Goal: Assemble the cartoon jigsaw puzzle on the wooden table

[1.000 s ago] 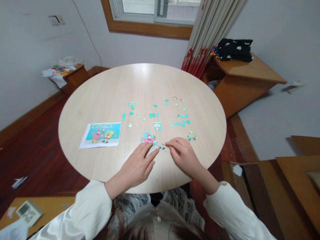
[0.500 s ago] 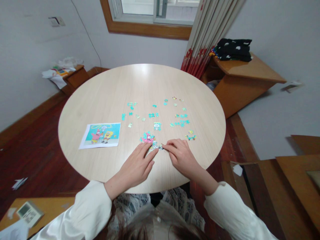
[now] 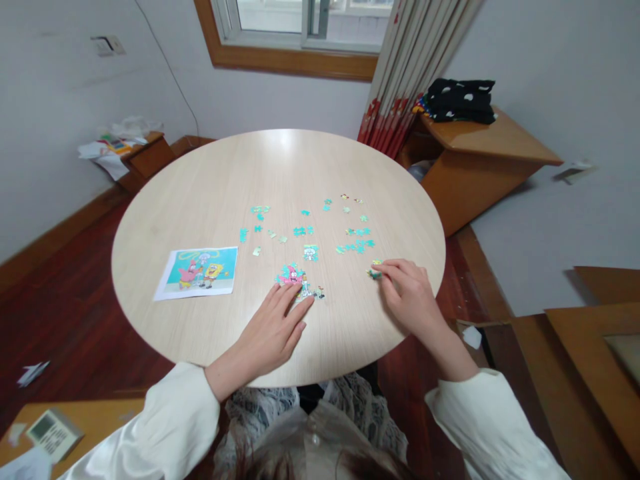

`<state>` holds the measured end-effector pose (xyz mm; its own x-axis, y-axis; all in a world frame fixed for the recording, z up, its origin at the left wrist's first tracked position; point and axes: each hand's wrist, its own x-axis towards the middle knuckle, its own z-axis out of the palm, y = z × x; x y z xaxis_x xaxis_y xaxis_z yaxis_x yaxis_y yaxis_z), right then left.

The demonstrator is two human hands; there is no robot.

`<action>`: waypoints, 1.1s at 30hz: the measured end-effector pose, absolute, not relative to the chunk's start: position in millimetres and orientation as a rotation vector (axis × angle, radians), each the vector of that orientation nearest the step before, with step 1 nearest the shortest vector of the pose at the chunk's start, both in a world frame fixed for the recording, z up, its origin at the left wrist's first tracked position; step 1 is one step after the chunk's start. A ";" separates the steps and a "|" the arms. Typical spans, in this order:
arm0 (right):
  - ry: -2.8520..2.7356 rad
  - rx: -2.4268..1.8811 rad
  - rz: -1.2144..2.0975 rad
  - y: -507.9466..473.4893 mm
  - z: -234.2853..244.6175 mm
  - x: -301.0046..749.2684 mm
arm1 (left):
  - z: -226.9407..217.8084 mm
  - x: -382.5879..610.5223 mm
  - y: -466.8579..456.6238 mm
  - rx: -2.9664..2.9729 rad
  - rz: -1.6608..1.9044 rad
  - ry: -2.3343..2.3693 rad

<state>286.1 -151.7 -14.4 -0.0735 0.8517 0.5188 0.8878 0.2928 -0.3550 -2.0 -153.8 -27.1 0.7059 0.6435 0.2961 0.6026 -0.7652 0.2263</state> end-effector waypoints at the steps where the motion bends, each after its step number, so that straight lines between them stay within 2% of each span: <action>1: -1.899 -1.576 -0.078 -151.3 -14.1 293.4 | -26.3 -0.9 -154.0 2.811 0.534 1.021; 22: -2.039 -1.600 0.047 -145.7 -29.0 281.2 | -26.0 9.1 -156.3 2.820 0.458 1.025; 27: -2.026 -1.571 0.116 -144.8 -26.7 273.4 | -25.7 8.9 -155.9 2.812 0.530 0.993; 33: -2.108 -1.527 0.243 -141.5 -21.8 283.8 | -26.2 7.3 -156.2 2.810 0.796 1.024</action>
<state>283.8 -141.5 -21.8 -0.2280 0.9248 0.3046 0.8313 0.3478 -0.4336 7.3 -156.2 -26.2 0.6489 0.6124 0.4516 0.5883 -0.7802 0.2126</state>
